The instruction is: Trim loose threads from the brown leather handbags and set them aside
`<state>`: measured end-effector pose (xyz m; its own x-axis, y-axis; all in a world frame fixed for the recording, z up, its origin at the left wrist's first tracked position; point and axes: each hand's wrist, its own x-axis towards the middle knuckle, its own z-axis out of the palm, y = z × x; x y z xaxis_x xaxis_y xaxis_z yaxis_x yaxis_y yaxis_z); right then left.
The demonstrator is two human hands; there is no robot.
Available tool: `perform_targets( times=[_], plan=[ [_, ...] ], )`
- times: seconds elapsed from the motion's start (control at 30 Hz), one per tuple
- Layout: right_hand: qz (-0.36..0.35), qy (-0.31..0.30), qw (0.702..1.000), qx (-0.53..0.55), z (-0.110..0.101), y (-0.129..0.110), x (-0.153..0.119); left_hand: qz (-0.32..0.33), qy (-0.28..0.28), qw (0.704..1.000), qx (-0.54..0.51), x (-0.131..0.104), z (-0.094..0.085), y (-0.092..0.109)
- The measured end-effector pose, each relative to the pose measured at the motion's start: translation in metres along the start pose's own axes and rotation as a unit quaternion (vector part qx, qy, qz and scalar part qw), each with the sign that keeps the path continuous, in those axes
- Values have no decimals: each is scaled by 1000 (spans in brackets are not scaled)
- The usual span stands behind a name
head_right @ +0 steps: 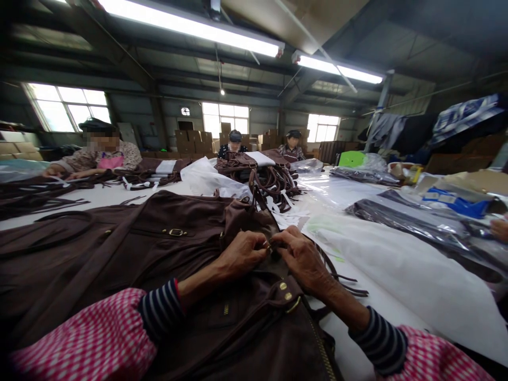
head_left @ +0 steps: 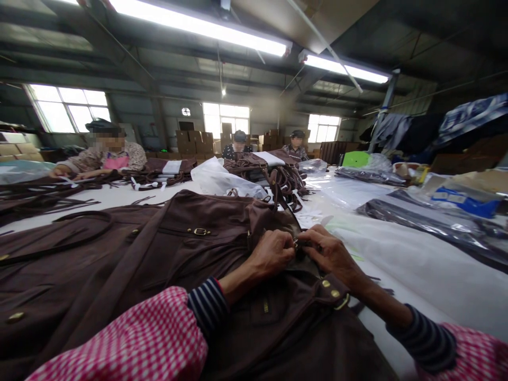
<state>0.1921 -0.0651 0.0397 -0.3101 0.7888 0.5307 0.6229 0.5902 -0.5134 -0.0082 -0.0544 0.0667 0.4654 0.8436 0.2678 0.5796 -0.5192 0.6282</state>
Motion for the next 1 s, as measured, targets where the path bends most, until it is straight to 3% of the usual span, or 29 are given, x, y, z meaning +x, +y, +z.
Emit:
perform_targets(
  times=[0.2,0.4,0.77,1.0],
  plan=[
    [-2,-29,998,-61,-13,-2,8,-7,1,1000,-24,1,-1,-3],
    [-10,-67,997,-39,-18,-2,9,-8,-2,1000,-27,1,-1,-4],
    [-5,-78,995,-63,-14,4,7,-1,2,999,-35,1,0,-5],
    [-31,-38,992,-119,-12,-3,5,-30,-5,997,-76,2,-1,-2]
  ],
)
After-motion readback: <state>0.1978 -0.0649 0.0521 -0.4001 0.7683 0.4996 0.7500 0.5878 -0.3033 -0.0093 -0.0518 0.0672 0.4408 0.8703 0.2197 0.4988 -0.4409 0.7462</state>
